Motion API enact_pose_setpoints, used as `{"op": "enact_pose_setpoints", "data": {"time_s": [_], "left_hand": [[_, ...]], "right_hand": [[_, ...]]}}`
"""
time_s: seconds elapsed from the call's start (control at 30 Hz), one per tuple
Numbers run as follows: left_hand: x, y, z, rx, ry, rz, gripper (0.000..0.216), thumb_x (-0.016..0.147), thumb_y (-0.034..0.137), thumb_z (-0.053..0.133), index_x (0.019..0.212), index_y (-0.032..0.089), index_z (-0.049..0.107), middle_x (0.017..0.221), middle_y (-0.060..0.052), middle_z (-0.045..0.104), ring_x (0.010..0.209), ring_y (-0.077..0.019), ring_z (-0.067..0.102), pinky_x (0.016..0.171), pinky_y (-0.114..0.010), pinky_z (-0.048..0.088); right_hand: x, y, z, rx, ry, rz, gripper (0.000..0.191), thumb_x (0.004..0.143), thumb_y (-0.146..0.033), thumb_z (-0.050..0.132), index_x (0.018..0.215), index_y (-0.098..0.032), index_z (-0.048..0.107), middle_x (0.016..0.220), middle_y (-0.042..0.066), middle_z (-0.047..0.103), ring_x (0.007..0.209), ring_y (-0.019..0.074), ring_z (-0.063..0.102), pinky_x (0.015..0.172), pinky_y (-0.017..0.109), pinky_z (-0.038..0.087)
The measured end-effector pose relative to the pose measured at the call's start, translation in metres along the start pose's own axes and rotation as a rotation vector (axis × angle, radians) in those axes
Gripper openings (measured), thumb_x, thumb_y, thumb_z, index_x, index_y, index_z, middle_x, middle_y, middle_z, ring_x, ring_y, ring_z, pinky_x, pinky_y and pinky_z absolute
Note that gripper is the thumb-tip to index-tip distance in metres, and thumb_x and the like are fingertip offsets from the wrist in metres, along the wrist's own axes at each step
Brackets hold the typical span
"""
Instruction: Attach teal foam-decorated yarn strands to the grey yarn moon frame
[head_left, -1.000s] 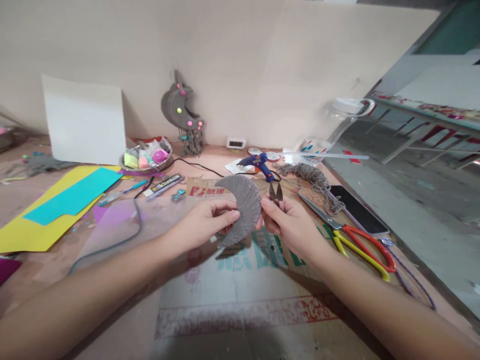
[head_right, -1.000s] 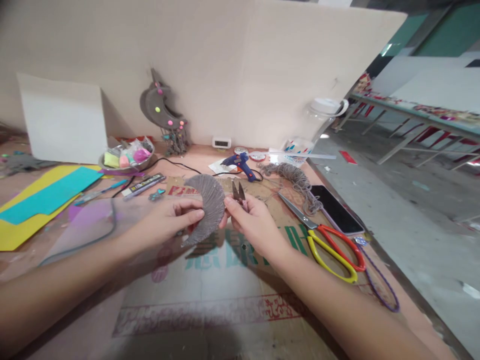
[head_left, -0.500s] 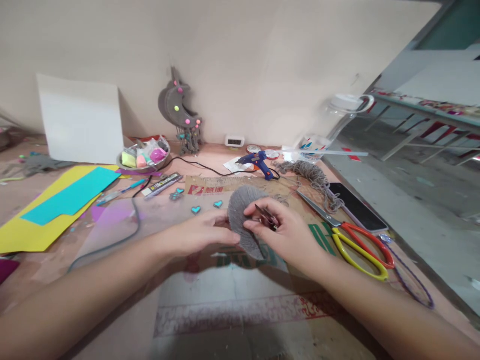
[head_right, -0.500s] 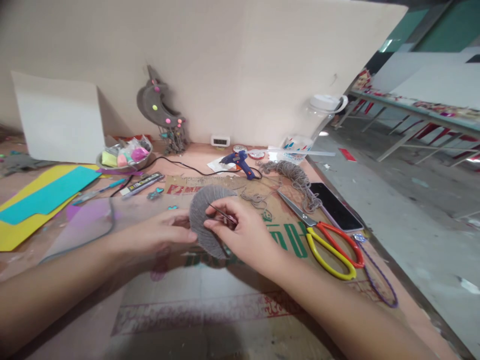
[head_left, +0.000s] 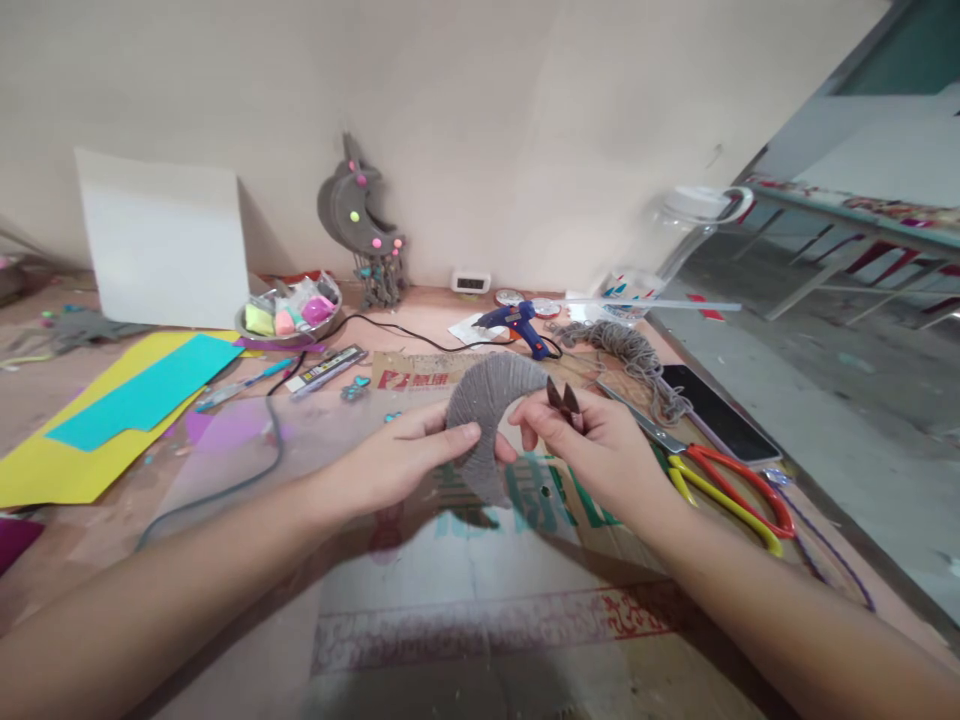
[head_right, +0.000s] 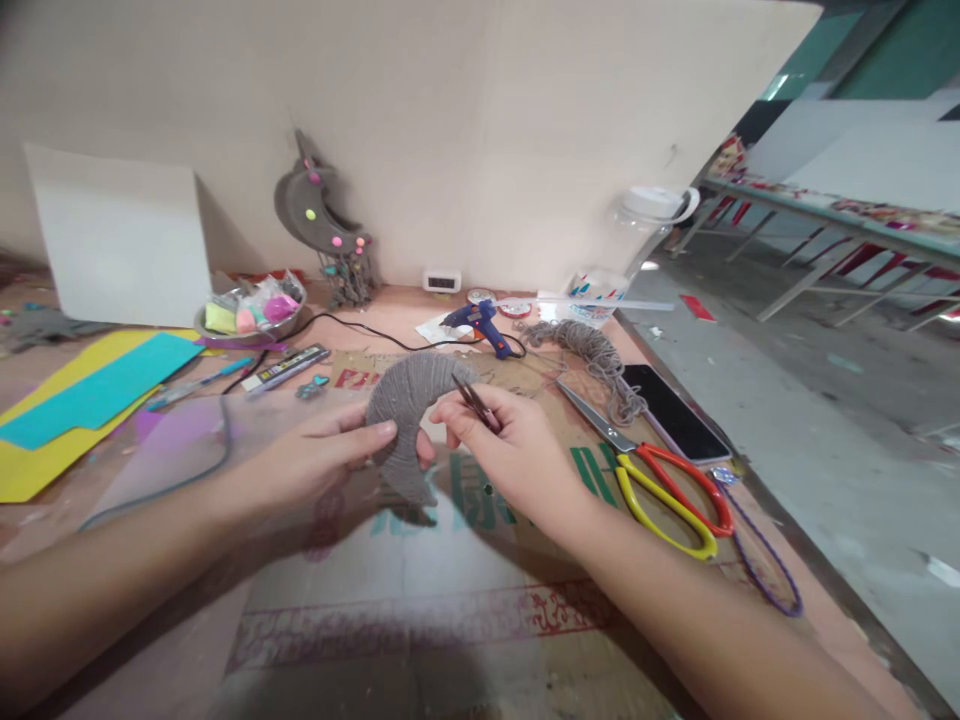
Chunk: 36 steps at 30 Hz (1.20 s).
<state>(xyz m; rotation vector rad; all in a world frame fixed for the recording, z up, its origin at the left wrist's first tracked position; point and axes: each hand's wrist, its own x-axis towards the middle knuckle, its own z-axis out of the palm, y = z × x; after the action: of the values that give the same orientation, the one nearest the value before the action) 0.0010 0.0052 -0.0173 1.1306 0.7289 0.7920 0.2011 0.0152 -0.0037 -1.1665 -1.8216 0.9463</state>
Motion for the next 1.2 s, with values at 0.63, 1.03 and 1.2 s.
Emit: {"op": "enact_pose_setpoints", "data": {"time_s": [0.63,1.03,1.2], "left_hand": [[-0.001,0.011,-0.008,0.016,0.066,0.082,0.032,0.089,0.037,0.058,0.105,0.012,0.069,0.096,-0.011,0.075,0.085,-0.0208,0.070,0.081,-0.032,0.054],[-0.006,0.020,-0.004,0.385,-0.046,0.170,0.024,0.091,0.034,0.055,0.096,0.016,0.070,0.088,-0.003,0.073,0.085,-0.0153,0.065,0.078,-0.025,0.050],[-0.008,0.021,-0.003,0.397,-0.002,0.160,0.023,0.090,0.032,0.056,0.098,0.016,0.070,0.092,-0.004,0.073,0.083,-0.0150,0.065,0.074,-0.024,0.050]], "right_hand": [[-0.011,-0.008,0.014,0.218,-0.352,0.205,0.028,0.082,-0.043,0.061,0.068,-0.019,0.060,0.061,0.000,0.064,0.058,0.0134,0.059,0.059,0.027,0.048],[-0.016,-0.011,0.007,0.351,-0.325,0.221,0.021,0.088,-0.037,0.057,0.088,-0.018,0.065,0.071,0.000,0.070,0.047,0.0070,0.048,0.044,0.021,0.035],[-0.017,-0.011,0.007,0.317,-0.330,0.215,0.023,0.089,-0.040,0.056,0.090,-0.019,0.063,0.074,0.001,0.070,0.051,0.0090,0.051,0.047,0.022,0.039]]}}
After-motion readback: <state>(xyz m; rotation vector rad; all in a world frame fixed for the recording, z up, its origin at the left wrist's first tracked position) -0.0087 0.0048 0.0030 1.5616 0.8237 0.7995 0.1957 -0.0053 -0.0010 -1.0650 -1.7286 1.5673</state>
